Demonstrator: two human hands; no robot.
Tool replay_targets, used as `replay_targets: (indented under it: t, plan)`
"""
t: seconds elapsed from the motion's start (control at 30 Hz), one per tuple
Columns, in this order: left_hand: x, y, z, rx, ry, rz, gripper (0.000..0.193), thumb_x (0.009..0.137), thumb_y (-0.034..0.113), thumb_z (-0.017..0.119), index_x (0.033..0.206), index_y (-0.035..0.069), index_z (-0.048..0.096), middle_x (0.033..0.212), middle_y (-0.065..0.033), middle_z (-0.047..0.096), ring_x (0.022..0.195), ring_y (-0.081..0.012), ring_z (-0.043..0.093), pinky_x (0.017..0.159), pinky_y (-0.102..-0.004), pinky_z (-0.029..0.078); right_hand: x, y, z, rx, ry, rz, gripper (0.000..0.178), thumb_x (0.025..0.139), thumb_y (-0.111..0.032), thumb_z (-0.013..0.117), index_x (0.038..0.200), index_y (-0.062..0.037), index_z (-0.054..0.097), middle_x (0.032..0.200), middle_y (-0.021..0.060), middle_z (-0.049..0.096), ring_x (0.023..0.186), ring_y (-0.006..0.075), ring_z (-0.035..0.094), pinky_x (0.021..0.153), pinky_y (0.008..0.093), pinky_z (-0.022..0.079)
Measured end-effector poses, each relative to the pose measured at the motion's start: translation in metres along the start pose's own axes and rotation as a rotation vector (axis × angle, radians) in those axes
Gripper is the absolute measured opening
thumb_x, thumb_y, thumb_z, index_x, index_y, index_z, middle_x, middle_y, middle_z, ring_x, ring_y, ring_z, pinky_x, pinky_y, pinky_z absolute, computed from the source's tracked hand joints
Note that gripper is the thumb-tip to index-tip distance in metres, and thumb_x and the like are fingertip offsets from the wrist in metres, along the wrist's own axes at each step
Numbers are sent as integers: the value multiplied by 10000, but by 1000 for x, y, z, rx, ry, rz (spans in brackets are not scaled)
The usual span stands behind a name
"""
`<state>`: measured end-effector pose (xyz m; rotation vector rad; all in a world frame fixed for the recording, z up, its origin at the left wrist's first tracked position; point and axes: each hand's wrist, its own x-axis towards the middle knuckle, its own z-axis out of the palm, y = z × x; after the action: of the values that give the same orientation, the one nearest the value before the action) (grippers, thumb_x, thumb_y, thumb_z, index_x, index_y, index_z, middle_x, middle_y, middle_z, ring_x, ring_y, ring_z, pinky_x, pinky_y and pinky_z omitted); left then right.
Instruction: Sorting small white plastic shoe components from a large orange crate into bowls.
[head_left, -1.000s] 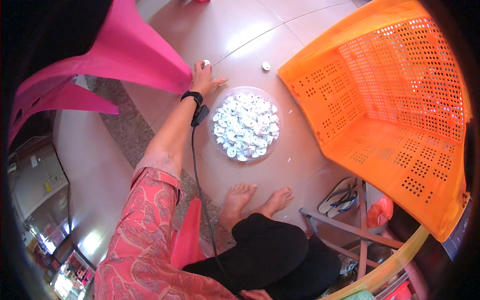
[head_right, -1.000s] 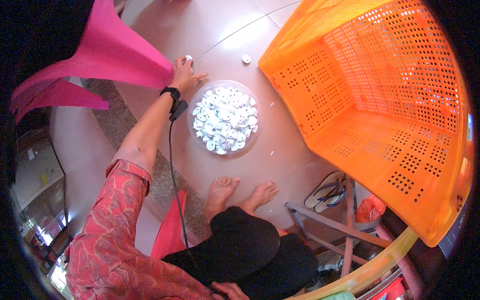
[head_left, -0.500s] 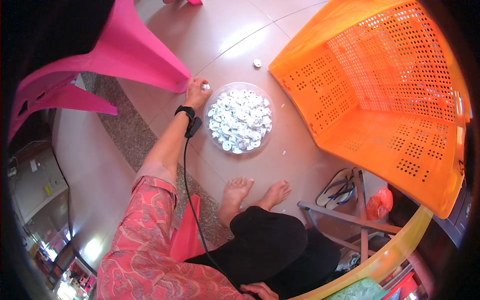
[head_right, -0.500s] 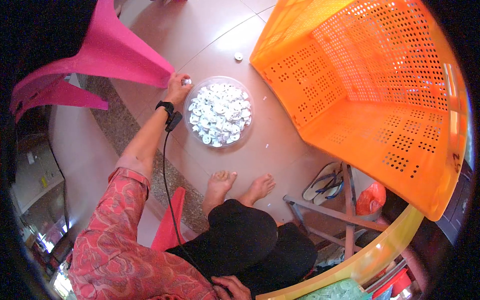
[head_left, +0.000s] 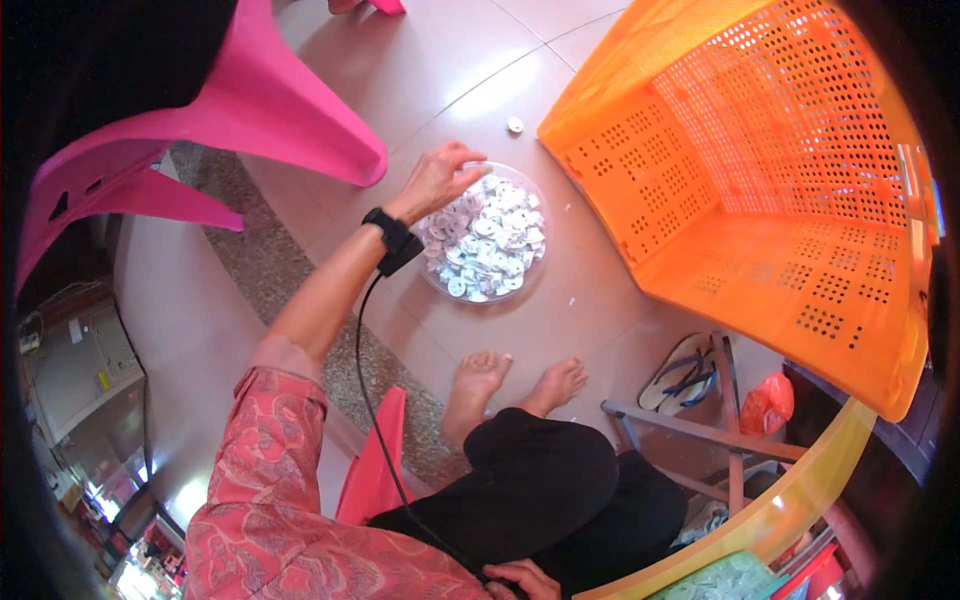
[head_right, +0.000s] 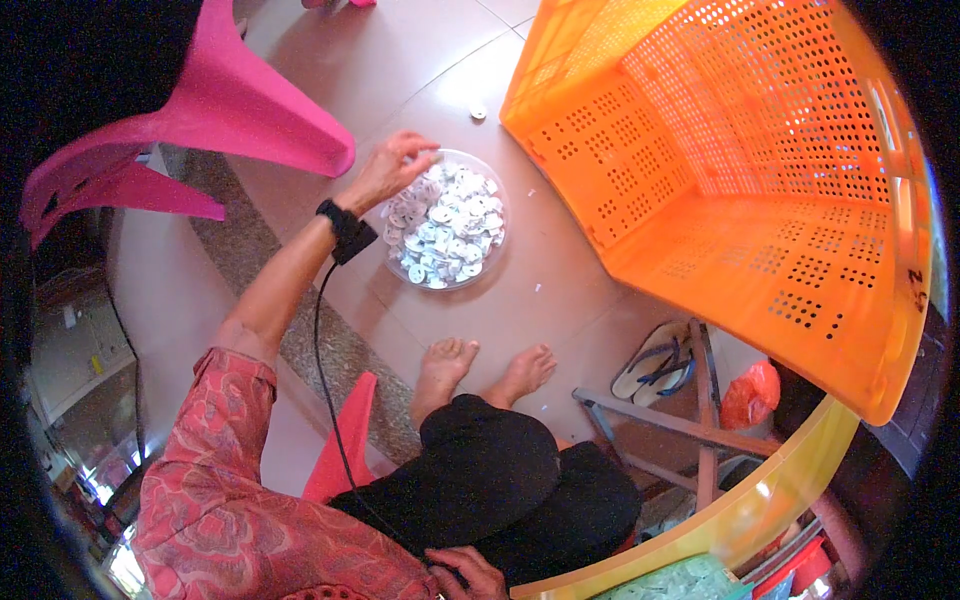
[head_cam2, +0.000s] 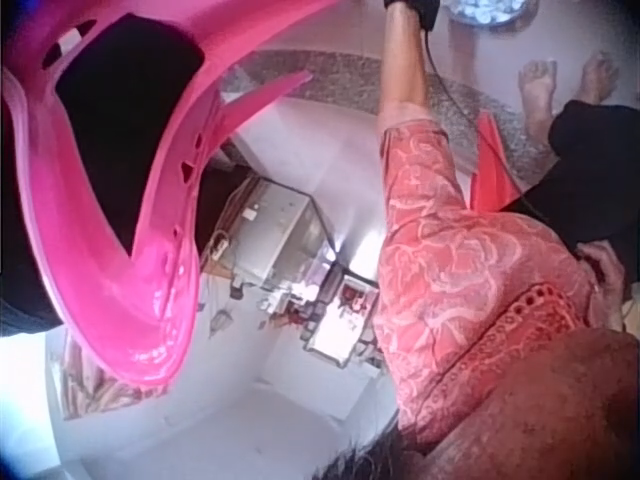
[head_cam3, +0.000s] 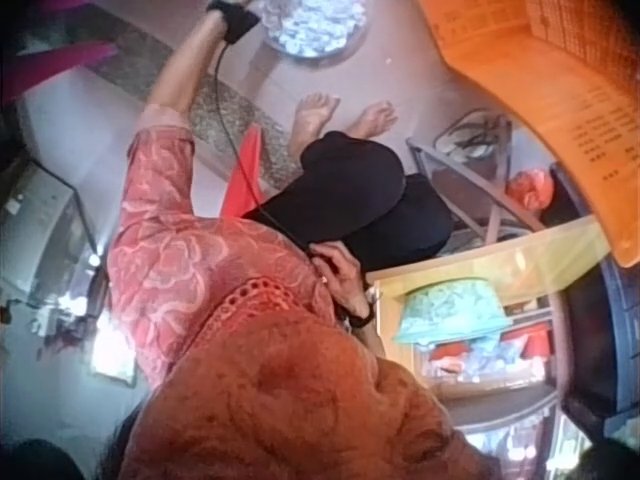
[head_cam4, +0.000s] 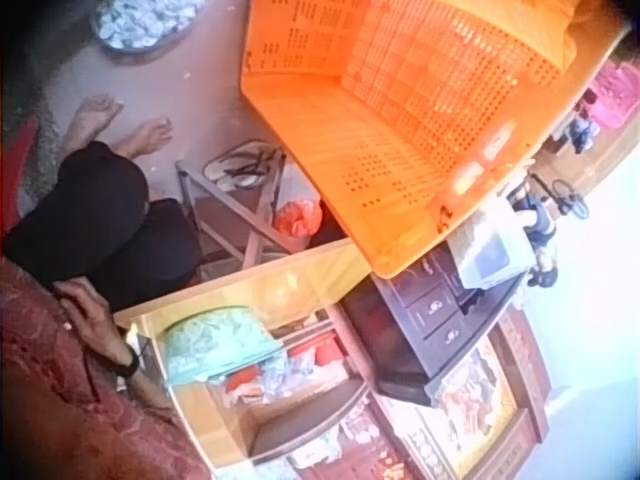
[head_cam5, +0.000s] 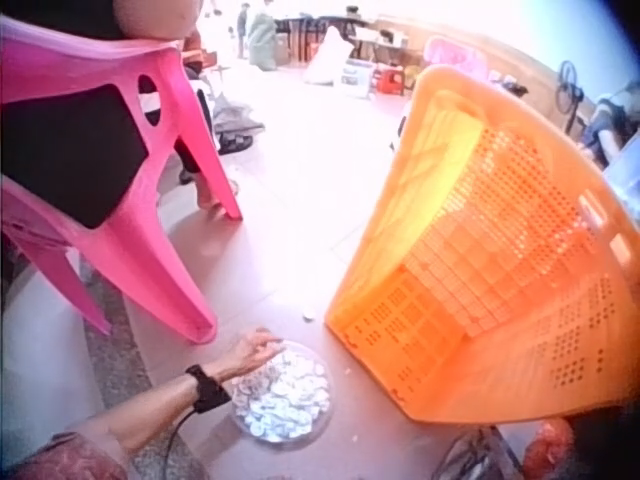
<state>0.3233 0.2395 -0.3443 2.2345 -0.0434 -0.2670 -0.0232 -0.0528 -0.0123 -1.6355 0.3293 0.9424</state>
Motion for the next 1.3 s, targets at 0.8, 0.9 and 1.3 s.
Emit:
replay_targets:
  t: [0.8,0.9,1.3]
  plan:
    - [92,-18,86,168,282,129,183,846,201,652,873,61,767,1085,-187,676,1012,-339,650,907,-418,525,-6,21,-20,125,-65,-7,288,907,-43,639,1195,-38,643,1068,142,640,977,299,650,827,370,519]
    - [41,4,52,140,296,105,194,852,228,663,898,78,776,1122,-186,672,1028,-336,652,920,-417,518,-11,18,-18,161,-57,-11,290,912,-43,633,1202,-38,642,1072,138,635,994,301,644,850,359,513]
    - [-152,-107,85,-409,235,-808,560,827,22,627,1336,20,394,1247,-221,531,1017,-369,612,823,-475,551,-65,24,18,-9,-63,-204,299,853,9,622,1152,15,610,1059,192,626,984,366,638,843,380,522]
